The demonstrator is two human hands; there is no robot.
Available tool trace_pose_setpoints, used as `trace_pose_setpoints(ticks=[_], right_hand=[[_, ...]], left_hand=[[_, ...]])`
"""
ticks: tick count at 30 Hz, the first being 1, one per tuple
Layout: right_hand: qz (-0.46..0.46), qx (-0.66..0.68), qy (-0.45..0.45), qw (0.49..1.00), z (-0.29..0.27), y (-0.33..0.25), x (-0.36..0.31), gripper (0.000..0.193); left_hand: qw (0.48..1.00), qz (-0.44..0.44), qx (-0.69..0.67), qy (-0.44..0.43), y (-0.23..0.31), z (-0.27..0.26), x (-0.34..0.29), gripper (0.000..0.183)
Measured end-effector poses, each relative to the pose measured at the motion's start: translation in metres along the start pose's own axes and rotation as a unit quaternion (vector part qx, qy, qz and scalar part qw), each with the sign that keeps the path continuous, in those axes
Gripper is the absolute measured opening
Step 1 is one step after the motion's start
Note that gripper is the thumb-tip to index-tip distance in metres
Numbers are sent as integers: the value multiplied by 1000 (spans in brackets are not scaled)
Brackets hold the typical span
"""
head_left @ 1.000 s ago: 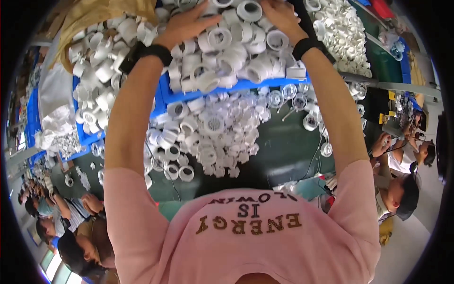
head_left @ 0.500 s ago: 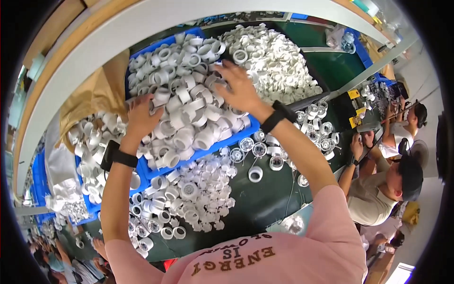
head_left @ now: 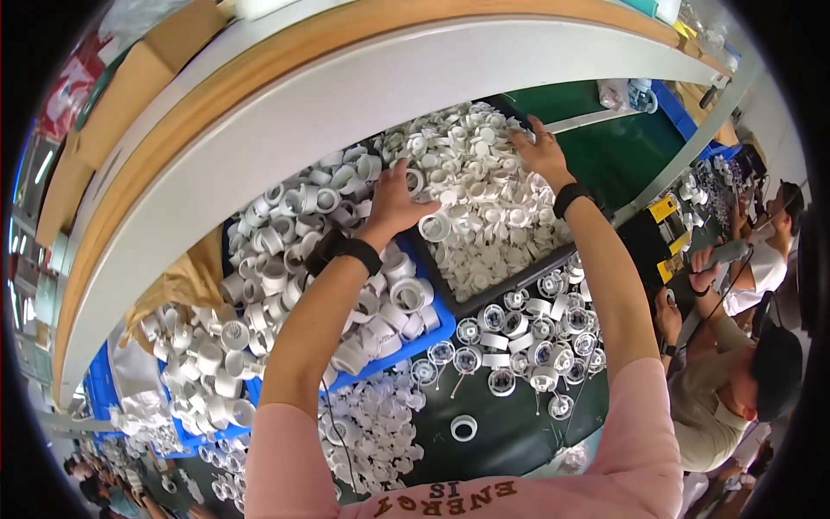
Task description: Assembling electronic components by fitting white plastic housings together at a factory workstation.
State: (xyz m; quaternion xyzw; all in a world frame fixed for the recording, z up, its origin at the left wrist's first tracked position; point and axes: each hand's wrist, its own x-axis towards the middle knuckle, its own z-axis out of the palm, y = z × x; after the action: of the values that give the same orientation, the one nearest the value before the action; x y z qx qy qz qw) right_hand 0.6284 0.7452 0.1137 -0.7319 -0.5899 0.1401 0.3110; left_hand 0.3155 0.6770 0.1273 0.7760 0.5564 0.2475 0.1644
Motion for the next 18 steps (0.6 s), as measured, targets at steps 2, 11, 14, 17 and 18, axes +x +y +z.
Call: trace_pose_setpoints(ticks=[2,11,14,17,18], right_hand=[[0,25,-29,999,7,-3,11,73],[-87,-182,-97,975,13,-12,-23,70],[-50,-143,-126,980,3,-17,-39,76],[-65,-98,-186,976,-9,-20,-46,91],[-44,-82,-199,976,-13,-21,-50,93]], left_hand=[[999,-23,-18,-35,-4,12,28,111],[972,153,131,-119,3,14,17,128],[972,121,181,-88,12,31,17,112],[971,121,202,-32,12,35,21,98],[987,98,127,-28,13,33,22,97]])
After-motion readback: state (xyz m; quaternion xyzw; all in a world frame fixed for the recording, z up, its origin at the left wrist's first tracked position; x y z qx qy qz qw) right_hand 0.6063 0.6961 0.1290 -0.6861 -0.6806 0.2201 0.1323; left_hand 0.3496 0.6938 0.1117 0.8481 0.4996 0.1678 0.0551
